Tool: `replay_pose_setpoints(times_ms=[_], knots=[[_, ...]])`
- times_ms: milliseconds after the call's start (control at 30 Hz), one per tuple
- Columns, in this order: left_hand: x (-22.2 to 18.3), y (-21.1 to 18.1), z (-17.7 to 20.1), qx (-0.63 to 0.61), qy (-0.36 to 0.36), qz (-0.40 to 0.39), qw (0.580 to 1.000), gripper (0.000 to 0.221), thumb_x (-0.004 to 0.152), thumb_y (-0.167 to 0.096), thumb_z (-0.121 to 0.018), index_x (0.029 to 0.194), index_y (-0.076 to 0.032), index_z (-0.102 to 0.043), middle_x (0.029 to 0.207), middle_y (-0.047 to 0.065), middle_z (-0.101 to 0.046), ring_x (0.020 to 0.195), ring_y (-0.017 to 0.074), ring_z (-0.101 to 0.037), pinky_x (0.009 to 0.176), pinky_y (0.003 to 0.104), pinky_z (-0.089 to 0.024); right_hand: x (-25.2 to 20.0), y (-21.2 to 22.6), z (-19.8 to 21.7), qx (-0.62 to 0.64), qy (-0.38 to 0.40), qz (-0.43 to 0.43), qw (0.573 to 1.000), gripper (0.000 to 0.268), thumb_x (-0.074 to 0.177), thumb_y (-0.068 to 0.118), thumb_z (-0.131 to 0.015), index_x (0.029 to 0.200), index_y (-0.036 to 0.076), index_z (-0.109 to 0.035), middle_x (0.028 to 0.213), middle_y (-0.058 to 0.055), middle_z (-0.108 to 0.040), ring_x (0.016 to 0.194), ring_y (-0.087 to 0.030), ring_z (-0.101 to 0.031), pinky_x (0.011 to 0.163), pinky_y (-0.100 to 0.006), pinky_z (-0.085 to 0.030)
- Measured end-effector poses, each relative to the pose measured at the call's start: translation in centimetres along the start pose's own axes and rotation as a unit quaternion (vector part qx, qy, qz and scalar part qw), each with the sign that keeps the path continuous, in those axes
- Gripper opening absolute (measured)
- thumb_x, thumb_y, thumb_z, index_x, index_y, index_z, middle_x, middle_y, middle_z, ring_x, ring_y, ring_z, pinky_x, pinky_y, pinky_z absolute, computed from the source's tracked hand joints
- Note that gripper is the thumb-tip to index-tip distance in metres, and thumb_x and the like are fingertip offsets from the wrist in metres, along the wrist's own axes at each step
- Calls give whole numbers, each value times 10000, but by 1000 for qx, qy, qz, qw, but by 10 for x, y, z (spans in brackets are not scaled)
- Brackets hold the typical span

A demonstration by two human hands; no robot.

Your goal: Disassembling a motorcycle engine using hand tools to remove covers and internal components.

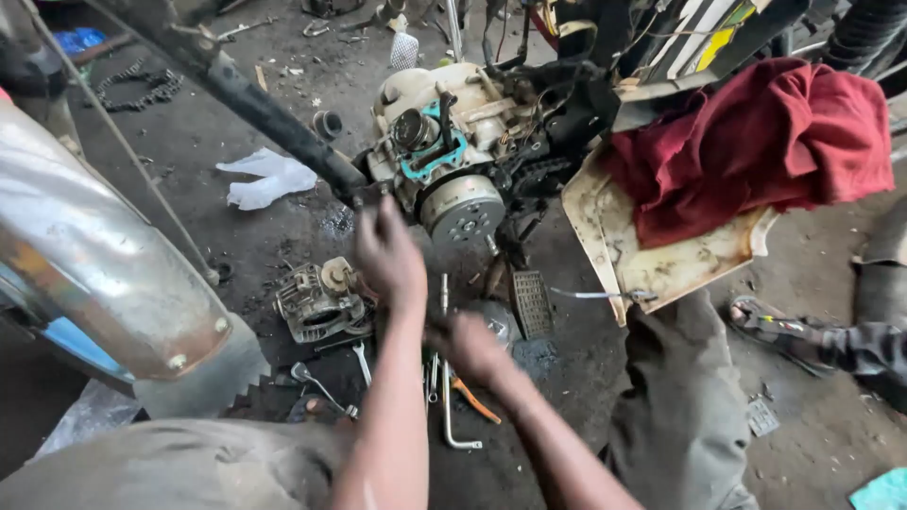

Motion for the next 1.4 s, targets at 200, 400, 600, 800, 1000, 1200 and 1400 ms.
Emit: replay_pose_setpoints(times_ms=[200, 400, 600, 800, 1000, 1200, 1400], knots=[[89, -53, -101, 267, 276, -185, 905, 657, 829, -108, -809, 1413, -49, -512, 1494, 179, -479, 1361, 395, -445, 1145, 490, -379, -22, 145, 206, -101, -322, 211, 917, 130, 922, 94, -577, 800, 65, -609, 710, -130, -693, 585, -299, -625, 548, -470, -470], [115, -44, -154, 278, 436, -397, 758, 427, 715, -70, -710, 1137, -75, -648, 1212, 198, -662, 1192, 397, -599, 957, 485, -500, 64, 202, 238, -318, -311, 299, 844, 128, 837, 25, -567, 843, 10, -693, 888, -202, -674, 821, -436, -640, 684, -548, -512], [122, -72, -152, 379, 551, -200, 716, 254, 811, -89, -616, 1064, -109, -630, 926, 125, -709, 821, 290, -685, 630, 407, -541, 111, 161, 268, -89, -262, 127, 953, 178, 924, 214, -665, 1091, 152, -659, 950, -156, -764, 811, -361, -710, 681, -491, -510], [121, -77, -183, 267, 620, -354, 647, 564, 629, -125, -679, 1188, -51, -688, 1002, 142, -765, 866, 214, -682, 678, 408, -544, 73, 138, 272, 52, -361, 272, 891, 247, 999, 285, -617, 1131, 79, -653, 1088, -142, -720, 999, -297, -696, 802, -421, -512], [135, -67, -175, 455, 570, -223, 648, 464, 605, -326, -850, 1042, -187, -785, 1075, 115, -760, 1129, 357, -684, 950, 477, -545, 6, 31, 149, 274, -551, -38, 787, 598, 938, 226, -795, 1310, -132, -494, 1139, -331, -511, 1148, -480, -553, 1057, -505, -437], [129, -78, -162, 451, 580, -236, 636, 477, 661, -313, -836, 1081, -99, -766, 1114, 233, -730, 1162, 438, -651, 984, 544, -517, 20, 81, 154, 471, -438, -66, 763, 1014, 847, 348, -826, 1497, -176, -250, 1483, -434, -362, 1438, -502, -384, 1227, -572, -253], [131, -57, -165, 444, 563, -221, 661, 483, 572, -332, -884, 1024, -196, -782, 992, 150, -755, 1099, 364, -698, 931, 507, -568, 0, 86, 154, 316, -449, -128, 826, 1102, 694, 305, -954, 1474, -90, -284, 1438, -362, -374, 1399, -513, -401, 1210, -559, -307]])
Point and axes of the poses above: each hand's wrist, its own x-axis towards the middle knuckle, its own z-axis out of the back of the hand, y = z × x, the point moved 8 cm from there along x, towards the middle knuckle
